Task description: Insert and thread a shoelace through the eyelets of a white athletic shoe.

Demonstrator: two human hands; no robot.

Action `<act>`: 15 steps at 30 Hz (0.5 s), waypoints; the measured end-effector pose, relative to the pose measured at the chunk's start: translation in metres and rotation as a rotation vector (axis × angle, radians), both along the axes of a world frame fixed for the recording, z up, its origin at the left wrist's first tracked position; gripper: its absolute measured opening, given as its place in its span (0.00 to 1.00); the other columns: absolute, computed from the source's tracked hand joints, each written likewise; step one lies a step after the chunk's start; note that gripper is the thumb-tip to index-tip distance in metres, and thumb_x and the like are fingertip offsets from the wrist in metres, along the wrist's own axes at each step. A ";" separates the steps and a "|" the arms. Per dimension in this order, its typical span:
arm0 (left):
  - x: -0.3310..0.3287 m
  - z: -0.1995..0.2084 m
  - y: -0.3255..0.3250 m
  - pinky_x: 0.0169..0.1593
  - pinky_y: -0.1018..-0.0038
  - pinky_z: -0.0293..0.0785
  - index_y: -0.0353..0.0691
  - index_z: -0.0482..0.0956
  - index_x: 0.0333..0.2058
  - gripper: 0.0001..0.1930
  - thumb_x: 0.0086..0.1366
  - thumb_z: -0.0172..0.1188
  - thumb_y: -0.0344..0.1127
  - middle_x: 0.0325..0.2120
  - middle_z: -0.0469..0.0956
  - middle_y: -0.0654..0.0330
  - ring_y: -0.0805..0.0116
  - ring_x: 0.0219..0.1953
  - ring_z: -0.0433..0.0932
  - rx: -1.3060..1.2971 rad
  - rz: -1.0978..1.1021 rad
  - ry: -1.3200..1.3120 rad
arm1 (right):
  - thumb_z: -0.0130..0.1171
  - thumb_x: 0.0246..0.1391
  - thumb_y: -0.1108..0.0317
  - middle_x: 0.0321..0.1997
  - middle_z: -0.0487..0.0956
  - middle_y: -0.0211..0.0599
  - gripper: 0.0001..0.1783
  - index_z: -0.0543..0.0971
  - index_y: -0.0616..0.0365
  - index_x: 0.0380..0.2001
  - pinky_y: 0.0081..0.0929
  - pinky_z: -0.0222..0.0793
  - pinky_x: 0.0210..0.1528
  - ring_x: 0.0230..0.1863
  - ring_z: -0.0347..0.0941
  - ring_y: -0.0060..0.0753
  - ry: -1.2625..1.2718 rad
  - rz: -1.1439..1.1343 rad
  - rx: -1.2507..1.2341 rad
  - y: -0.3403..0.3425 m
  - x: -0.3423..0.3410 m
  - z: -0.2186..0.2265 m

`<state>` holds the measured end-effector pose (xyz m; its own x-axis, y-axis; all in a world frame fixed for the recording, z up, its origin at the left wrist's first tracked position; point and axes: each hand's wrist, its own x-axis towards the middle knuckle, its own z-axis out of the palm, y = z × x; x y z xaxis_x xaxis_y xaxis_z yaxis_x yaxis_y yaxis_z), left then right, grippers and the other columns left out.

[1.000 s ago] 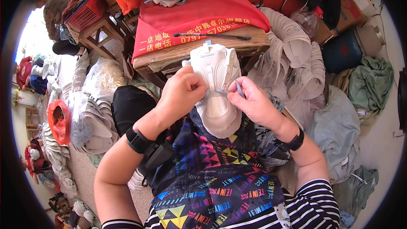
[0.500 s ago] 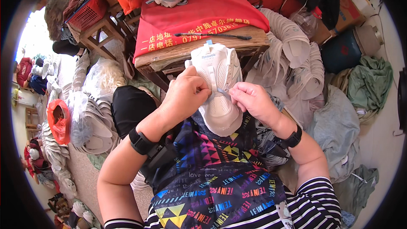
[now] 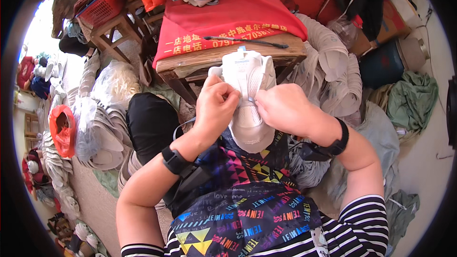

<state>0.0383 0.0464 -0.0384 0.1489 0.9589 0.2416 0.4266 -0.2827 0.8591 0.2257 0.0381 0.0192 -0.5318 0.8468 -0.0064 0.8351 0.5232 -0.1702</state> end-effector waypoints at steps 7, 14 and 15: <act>0.014 0.029 -0.006 0.34 0.77 0.64 0.33 0.78 0.30 0.04 0.63 0.61 0.27 0.29 0.68 0.61 0.72 0.32 0.66 0.209 0.070 -0.196 | 0.68 0.41 0.68 0.41 0.72 0.43 0.21 0.74 0.59 0.39 0.42 0.74 0.40 0.41 0.77 0.46 0.112 0.189 0.256 0.007 0.012 0.020; 0.012 0.017 -0.005 0.33 0.77 0.70 0.35 0.79 0.33 0.02 0.65 0.60 0.27 0.25 0.76 0.62 0.72 0.27 0.72 -0.089 -0.153 -0.230 | 0.71 0.39 0.69 0.42 0.71 0.41 0.19 0.73 0.59 0.34 0.42 0.72 0.41 0.42 0.75 0.49 0.020 0.287 -0.210 0.033 0.027 0.032; 0.013 0.012 -0.005 0.31 0.77 0.72 0.35 0.80 0.34 0.02 0.65 0.60 0.27 0.23 0.79 0.62 0.73 0.25 0.75 0.019 -0.141 -0.173 | 0.71 0.38 0.68 0.42 0.71 0.41 0.19 0.73 0.59 0.34 0.42 0.72 0.41 0.42 0.75 0.49 0.017 0.309 -0.199 0.034 0.028 0.031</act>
